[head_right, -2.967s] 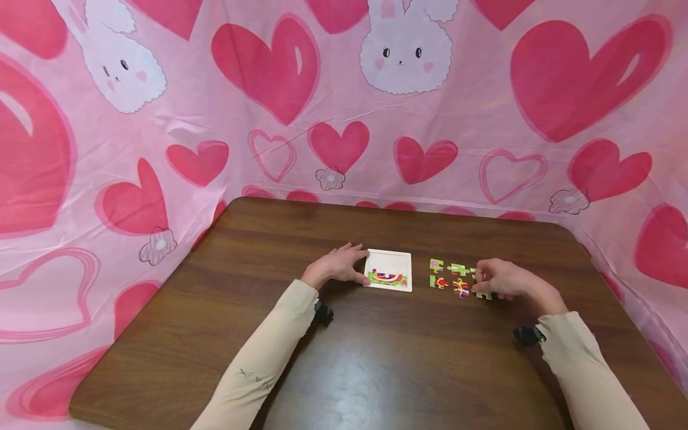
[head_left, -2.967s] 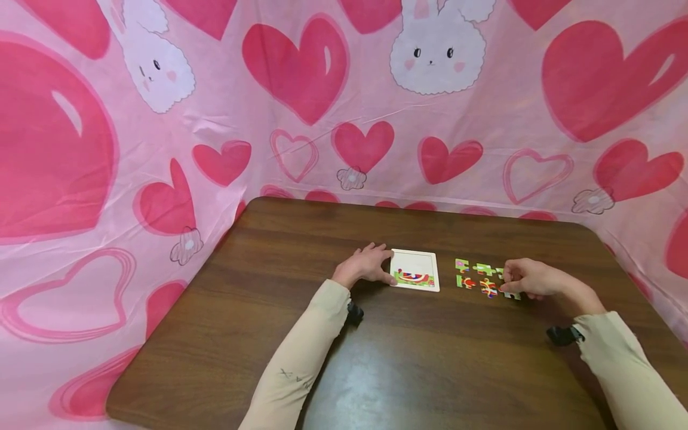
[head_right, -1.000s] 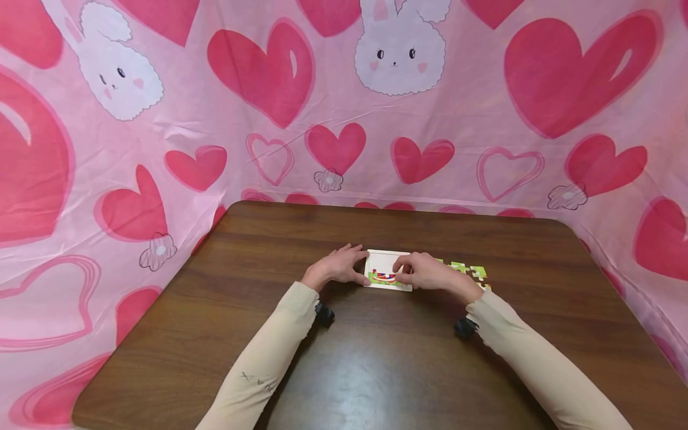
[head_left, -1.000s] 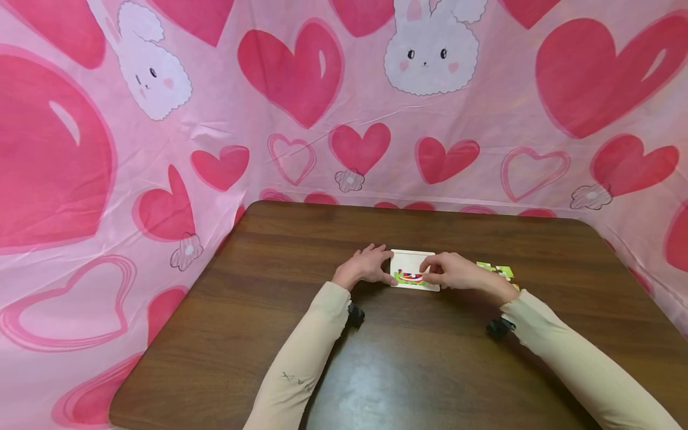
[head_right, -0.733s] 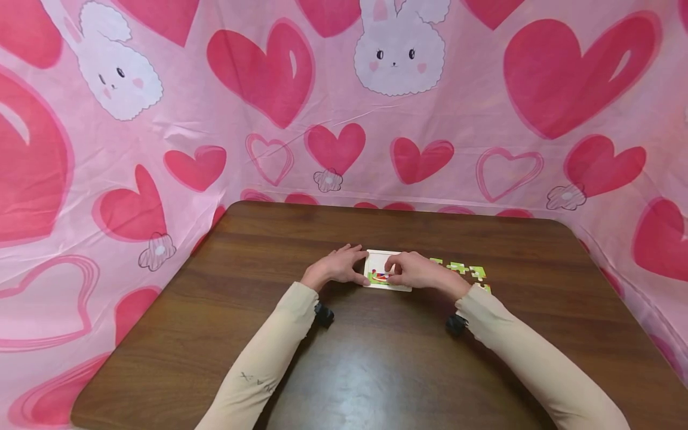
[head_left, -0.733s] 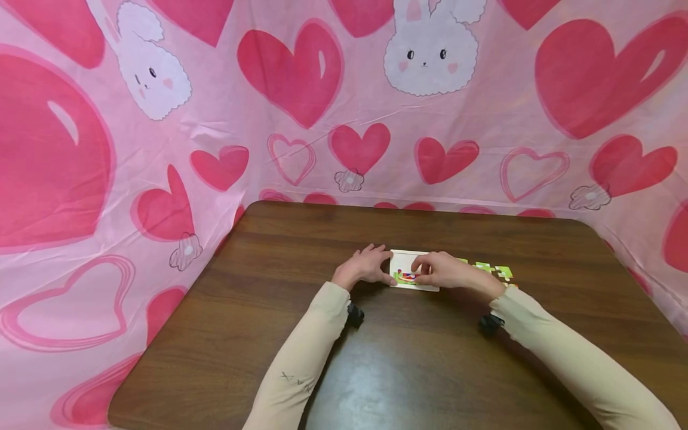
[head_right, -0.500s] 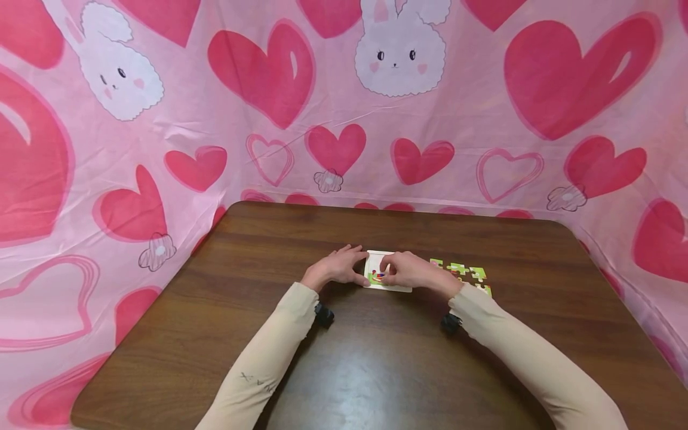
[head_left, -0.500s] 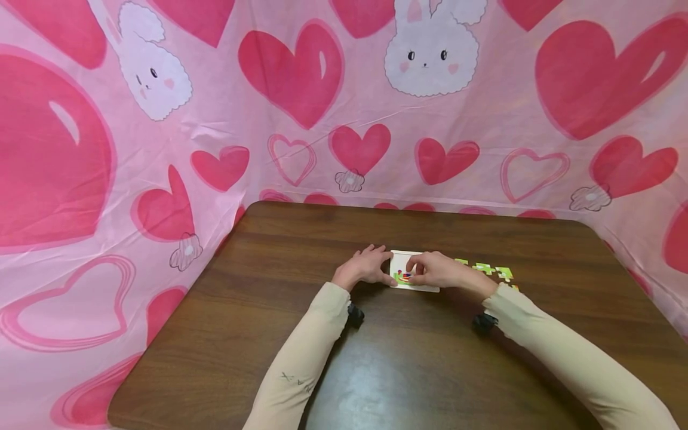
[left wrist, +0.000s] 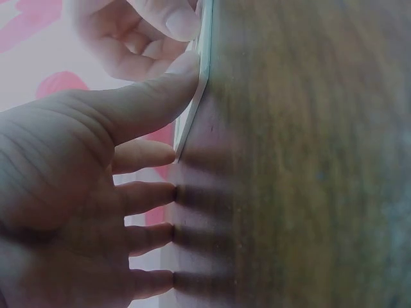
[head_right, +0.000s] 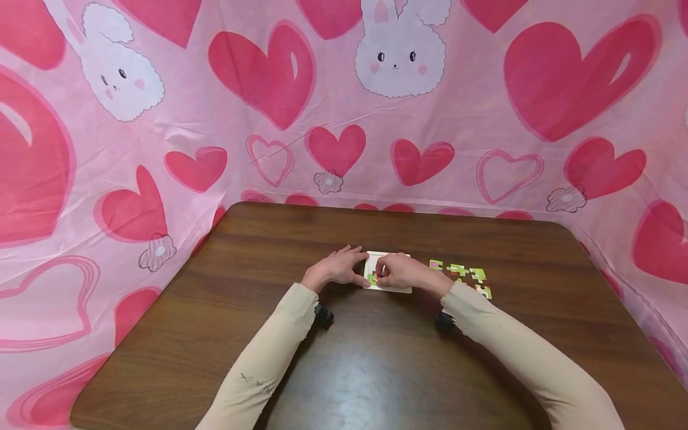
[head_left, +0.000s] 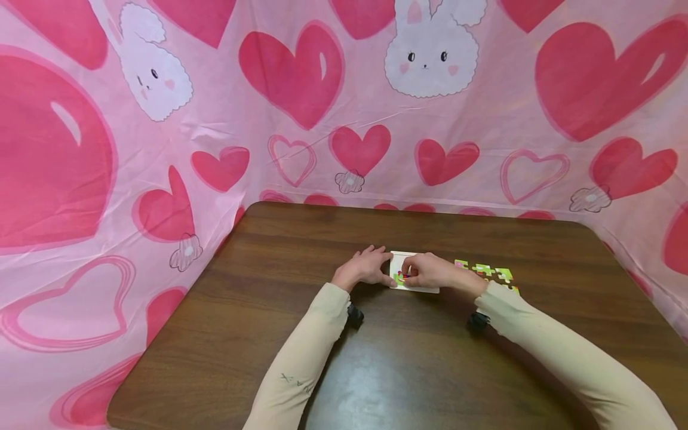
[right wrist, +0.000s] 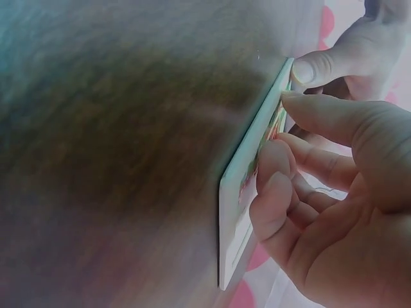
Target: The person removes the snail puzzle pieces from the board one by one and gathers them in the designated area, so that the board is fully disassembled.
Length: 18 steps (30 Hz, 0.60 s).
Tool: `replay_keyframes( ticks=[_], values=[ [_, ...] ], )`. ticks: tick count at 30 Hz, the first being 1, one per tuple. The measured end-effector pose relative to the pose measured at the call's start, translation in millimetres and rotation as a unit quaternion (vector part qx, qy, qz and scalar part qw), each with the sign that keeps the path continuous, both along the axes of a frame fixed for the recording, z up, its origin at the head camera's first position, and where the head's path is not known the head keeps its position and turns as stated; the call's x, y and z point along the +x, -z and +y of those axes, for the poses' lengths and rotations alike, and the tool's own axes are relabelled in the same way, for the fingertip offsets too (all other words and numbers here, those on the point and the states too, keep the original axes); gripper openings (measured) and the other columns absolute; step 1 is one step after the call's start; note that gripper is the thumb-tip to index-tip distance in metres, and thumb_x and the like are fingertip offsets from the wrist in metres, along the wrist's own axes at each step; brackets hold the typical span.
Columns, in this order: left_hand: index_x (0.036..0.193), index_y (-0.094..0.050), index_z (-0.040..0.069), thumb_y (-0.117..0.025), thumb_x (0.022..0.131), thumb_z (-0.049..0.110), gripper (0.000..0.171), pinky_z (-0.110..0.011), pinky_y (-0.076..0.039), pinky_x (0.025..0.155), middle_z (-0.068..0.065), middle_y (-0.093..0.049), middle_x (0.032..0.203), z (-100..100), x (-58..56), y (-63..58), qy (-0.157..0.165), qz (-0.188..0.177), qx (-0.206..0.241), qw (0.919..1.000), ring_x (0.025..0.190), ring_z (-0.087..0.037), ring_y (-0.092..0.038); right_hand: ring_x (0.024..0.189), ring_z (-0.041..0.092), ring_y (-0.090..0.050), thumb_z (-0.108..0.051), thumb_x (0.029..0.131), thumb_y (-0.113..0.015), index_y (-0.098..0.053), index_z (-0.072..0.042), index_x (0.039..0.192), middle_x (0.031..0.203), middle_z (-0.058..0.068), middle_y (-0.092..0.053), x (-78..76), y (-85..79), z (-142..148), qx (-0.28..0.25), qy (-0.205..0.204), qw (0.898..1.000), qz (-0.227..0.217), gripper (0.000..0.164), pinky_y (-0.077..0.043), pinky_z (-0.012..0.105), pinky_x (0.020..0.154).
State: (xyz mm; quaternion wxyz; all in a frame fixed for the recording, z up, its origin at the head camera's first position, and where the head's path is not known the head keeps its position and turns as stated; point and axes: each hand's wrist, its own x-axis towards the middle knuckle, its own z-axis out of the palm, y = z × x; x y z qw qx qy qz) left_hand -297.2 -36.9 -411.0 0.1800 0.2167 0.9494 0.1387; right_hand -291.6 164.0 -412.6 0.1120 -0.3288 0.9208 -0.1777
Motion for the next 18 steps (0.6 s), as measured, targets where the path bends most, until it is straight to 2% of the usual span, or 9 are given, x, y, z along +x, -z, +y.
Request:
replay_keyframes(
  ticks=[11,18],
  values=[
    [0.152,-0.039,0.022,-0.071,0.085,0.051,0.079,-0.054,-0.017,0.122,-0.004,-0.026,0.163,-0.1,-1.3,0.6,0.003,0.004,-0.002,1.0,0.153,-0.03,-0.017,0.069,0.011,-0.051,-0.02,0.084,-0.075,-0.066,-0.007,0.093,0.078,-0.001,-0.061,-5.0,0.4,-1.4,0.006,-0.004,1.0,-0.014,0.018,-0.042,0.025,0.064],
    [0.151,-0.04,0.021,-0.071,0.085,0.05,0.079,-0.055,-0.016,0.122,-0.005,-0.026,0.163,-0.6,-0.9,1.0,0.0,-0.004,0.007,1.0,0.153,-0.031,-0.016,0.068,0.011,-0.049,-0.017,0.082,-0.076,-0.065,-0.006,0.09,0.075,-0.001,-0.058,-6.0,-2.7,-1.9,-0.002,0.004,0.999,-0.046,0.017,-0.039,0.024,0.063]
  ],
)
